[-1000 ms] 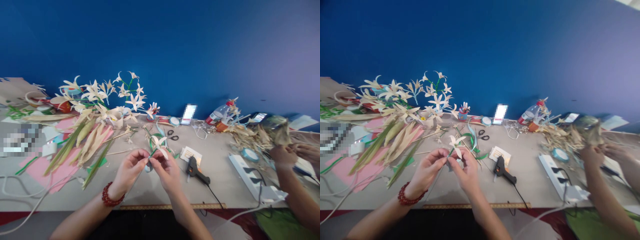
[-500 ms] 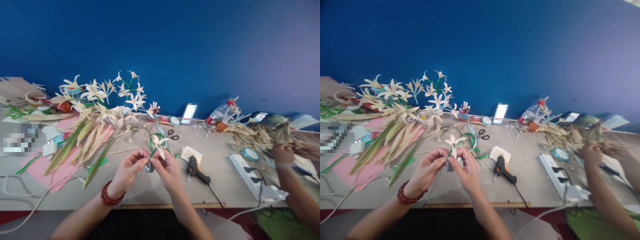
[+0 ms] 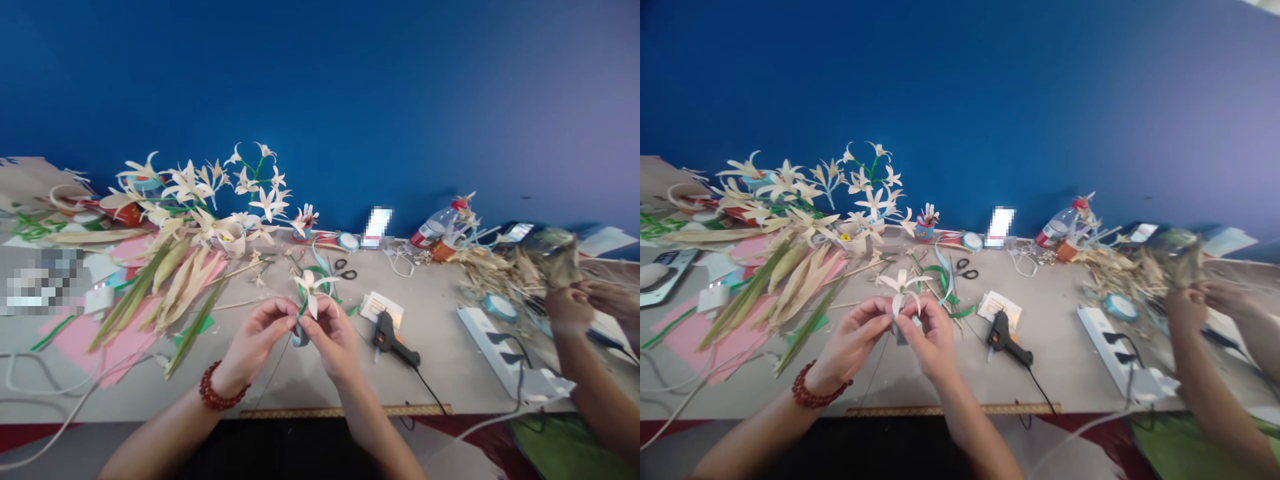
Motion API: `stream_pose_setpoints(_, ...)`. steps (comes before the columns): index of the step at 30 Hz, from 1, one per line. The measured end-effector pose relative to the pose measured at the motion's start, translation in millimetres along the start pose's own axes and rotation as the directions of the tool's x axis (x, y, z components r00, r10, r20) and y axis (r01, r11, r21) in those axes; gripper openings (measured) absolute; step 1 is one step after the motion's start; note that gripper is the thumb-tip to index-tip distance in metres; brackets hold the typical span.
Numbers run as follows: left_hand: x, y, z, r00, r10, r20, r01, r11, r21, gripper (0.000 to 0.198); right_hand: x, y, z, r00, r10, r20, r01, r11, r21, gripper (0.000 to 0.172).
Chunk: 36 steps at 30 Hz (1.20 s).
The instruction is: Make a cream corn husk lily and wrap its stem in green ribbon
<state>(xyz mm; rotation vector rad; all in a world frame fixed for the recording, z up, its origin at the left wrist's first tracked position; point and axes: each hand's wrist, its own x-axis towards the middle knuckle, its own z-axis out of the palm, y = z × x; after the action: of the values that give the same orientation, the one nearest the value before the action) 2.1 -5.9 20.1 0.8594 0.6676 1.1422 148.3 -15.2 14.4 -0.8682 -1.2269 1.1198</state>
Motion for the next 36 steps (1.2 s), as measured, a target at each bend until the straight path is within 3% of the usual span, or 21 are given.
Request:
stream_pose_setpoints(7, 0, -3, -6.2, 0.999, 0.044, 0.002, -0.044, 0.994, 0.096, 0.009, 0, 0, 0, 1.000, 0.001, -0.026, -0.001, 1.000, -0.007, 0.014)
stream_pose_setpoints(12, 1, 1, -5.7, 0.996, 0.086, -0.002, -0.084, 0.976, 0.199, 0.008, 3, 2, -3, 0.998, -0.067, 0.006, 0.068, 0.995, -0.073, 0.007)
stream_pose_setpoints(18, -1, 9, -1.7, 0.976, 0.211, -0.054, -0.172, 0.899, 0.404, 0.009, 7, 1, -3, 0.990, -0.141, 0.007, 0.141, 0.981, -0.131, 0.006)
stream_pose_setpoints(26, 2, 12, -3.6, 0.942, 0.334, 0.016, -0.285, 0.777, 0.562, 0.010, 11, -1, -3, 0.989, -0.145, -0.006, 0.143, 0.982, -0.120, 0.008)
stream_pose_setpoints(36, 7, 15, -3.9, 0.959, 0.283, 0.028, -0.253, 0.804, 0.539, 0.007, 13, -1, -3, 0.988, -0.156, -0.017, 0.155, 0.986, -0.062, 0.008)
